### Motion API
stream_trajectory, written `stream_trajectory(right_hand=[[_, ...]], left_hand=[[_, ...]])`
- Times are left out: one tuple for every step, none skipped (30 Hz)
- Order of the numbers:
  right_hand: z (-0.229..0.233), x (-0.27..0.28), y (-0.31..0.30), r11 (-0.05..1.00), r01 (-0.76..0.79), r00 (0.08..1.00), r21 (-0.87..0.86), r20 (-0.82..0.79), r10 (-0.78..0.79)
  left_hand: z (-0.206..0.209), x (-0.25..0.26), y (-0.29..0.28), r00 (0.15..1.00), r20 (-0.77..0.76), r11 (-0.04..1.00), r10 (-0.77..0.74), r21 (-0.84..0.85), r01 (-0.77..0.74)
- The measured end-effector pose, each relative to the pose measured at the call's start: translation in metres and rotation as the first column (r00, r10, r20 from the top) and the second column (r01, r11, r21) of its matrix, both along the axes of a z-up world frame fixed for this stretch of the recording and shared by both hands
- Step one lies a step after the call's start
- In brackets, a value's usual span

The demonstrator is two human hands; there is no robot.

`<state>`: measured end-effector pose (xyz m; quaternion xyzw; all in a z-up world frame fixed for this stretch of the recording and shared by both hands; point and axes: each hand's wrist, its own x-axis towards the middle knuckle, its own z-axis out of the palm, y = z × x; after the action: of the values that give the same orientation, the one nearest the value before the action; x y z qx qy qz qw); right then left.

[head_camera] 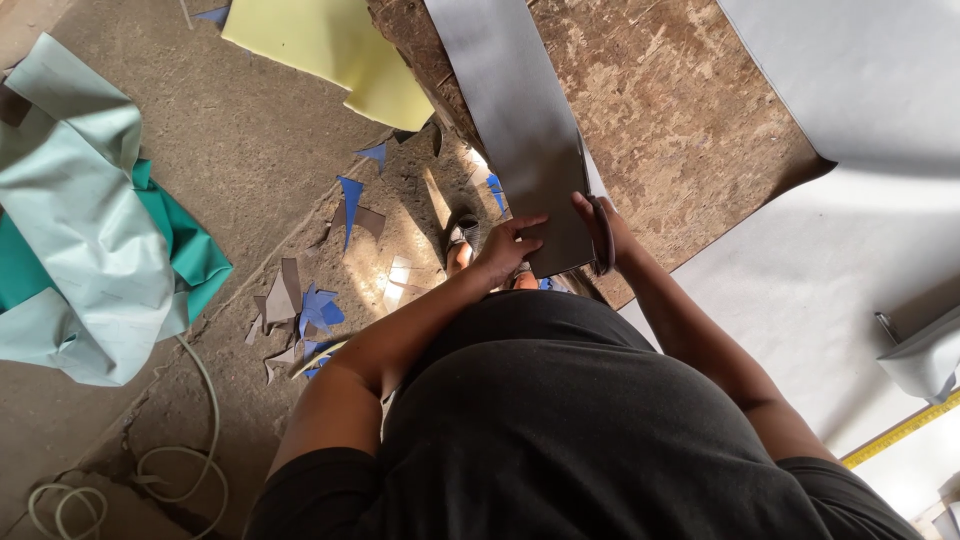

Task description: The person uses shears to cut a large sheet of gray fabric along marked lines on a wooden workbench. They cut a long strip, trim the edges, and then fold the resulting piece.

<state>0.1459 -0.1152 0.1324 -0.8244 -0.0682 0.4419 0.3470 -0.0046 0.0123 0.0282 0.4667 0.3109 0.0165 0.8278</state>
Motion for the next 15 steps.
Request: stream_trajectory(right_hand=[[0.017, 0.002, 0.008, 0.998, -0.044, 0.999, -0.044, 0.029, 0.045], [0.020, 0.003, 0.012, 0.998, -0.047, 0.998, -0.044, 0.030, 0.048], [0.024, 0.003, 0.017, 0.997, -0.054, 0.997, -0.050, 0.050, 0.056], [0.027, 0.004, 0.020, 0.997, -0.060, 0.996, -0.057, 0.070, 0.063], [0.023, 0.004, 0.021, 0.996, -0.062, 0.995, -0.057, 0.071, 0.066], [0.019, 0.003, 0.021, 0.997, -0.063, 0.994, -0.048, 0.090, 0.067], [0.015, 0.003, 0.022, 0.997, -0.064, 0.992, -0.039, 0.110, 0.068], [0.011, 0.003, 0.020, 0.997, -0.069, 0.991, -0.039, 0.110, 0.072], [0.007, 0.003, 0.018, 0.996, -0.081, 0.989, -0.041, 0.119, 0.085], [0.003, 0.003, 0.016, 0.995, -0.093, 0.987, -0.044, 0.126, 0.097], [0.009, 0.001, 0.019, 0.994, -0.097, 0.987, -0.044, 0.125, 0.101], [0.016, -0.003, 0.021, 0.995, -0.091, 0.993, -0.039, 0.074, 0.093], [0.023, -0.006, 0.022, 0.996, -0.084, 0.996, -0.035, 0.022, 0.085], [0.036, -0.010, 0.027, 0.996, -0.086, 0.996, -0.035, 0.023, 0.087], [0.049, -0.013, 0.032, 0.998, -0.046, 0.999, 0.035, -0.008, 0.046]], left_hand=[[-0.002, 0.000, 0.000, 1.000, 0.017, 1.000, 0.006, -0.018, -0.006], [-0.006, 0.000, -0.001, 1.000, 0.018, 1.000, 0.009, -0.017, -0.009], [-0.009, 0.000, -0.001, 1.000, 0.016, 1.000, 0.014, -0.013, -0.013], [-0.013, 0.000, -0.003, 1.000, 0.014, 1.000, 0.017, -0.010, -0.017], [-0.019, 0.000, -0.004, 1.000, 0.015, 1.000, 0.020, -0.010, -0.020], [-0.025, 0.001, -0.005, 1.000, 0.022, 1.000, 0.022, -0.012, -0.021], [-0.031, 0.001, -0.006, 0.999, 0.029, 1.000, 0.023, -0.014, -0.022], [-0.026, -0.001, -0.005, 0.999, 0.030, 1.000, 0.028, -0.014, -0.027], [-0.021, -0.002, -0.004, 0.999, 0.027, 1.000, 0.017, 0.011, -0.017], [-0.016, -0.004, -0.003, 1.000, 0.022, 0.999, 0.006, 0.035, -0.007], [-0.007, -0.005, -0.001, 1.000, 0.021, 0.999, 0.010, 0.035, -0.010], [0.001, -0.006, 0.001, 0.999, 0.031, 1.000, 0.018, -0.012, -0.017], [0.010, -0.007, 0.003, 0.999, 0.040, 0.998, 0.026, -0.060, -0.024], [0.003, -0.007, 0.002, 0.999, 0.040, 0.998, 0.028, -0.060, -0.026], [-0.003, -0.006, 0.002, 0.998, 0.044, 0.996, 0.042, -0.081, -0.039]])
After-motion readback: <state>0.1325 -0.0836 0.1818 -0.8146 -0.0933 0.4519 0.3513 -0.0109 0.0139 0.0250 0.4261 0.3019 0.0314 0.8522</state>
